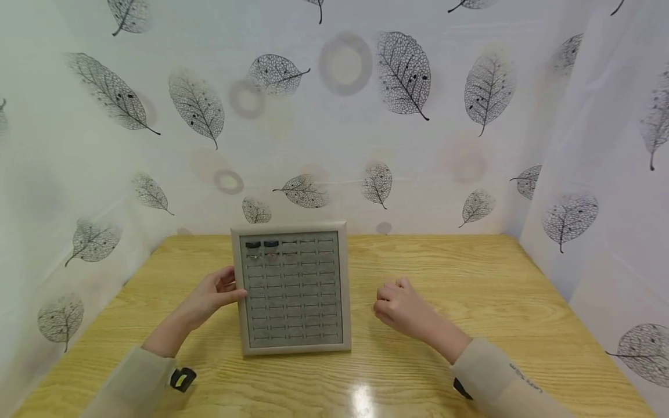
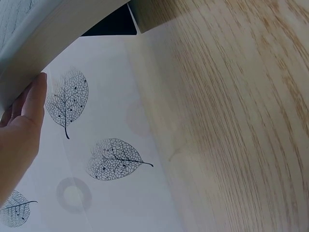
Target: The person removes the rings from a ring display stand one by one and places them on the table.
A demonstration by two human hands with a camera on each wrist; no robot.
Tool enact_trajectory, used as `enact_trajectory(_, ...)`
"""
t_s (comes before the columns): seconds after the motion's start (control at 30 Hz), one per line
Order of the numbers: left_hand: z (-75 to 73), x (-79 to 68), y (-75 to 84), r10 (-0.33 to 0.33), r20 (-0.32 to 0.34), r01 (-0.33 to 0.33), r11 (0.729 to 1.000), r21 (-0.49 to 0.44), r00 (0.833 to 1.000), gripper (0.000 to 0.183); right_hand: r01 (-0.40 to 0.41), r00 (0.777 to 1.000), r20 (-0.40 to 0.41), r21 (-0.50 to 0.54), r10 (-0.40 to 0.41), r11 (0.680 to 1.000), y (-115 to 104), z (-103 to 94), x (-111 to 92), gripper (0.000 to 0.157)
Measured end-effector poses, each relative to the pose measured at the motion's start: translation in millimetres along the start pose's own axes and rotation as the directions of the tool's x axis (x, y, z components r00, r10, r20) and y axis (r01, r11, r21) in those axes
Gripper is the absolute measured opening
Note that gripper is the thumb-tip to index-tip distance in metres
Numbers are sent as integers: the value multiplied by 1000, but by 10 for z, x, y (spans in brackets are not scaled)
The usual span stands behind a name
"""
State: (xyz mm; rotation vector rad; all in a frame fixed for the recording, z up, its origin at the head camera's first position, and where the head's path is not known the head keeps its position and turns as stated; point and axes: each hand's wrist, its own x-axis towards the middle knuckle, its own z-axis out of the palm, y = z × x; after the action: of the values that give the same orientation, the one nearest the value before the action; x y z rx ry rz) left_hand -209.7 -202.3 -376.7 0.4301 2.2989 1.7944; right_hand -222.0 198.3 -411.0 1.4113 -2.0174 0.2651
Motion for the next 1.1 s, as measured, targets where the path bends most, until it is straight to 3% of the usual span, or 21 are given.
enact_trajectory(0.07,1,-1,-3,2,2,-2,1000,-1,1000,64,3,999,33,-12,-2,1000,-4,26,-33,11)
enact_trajectory(0.17,5,-10,-2,1,3,-1,1000,1,1000,66,-8,996,89,-35,11,999,-13,51,-68,19)
enact_trajectory(0.53,14,-23,15,-11,-10,12,1000,16,1000,66,-38,972,229,-73,54,997,-5,108,-142,25)
enact_trajectory(1.1,8,-18,23,-14,-2,14,1000,13,1000,66,-104,931,349,-29,108,994,-30,77,-159,18)
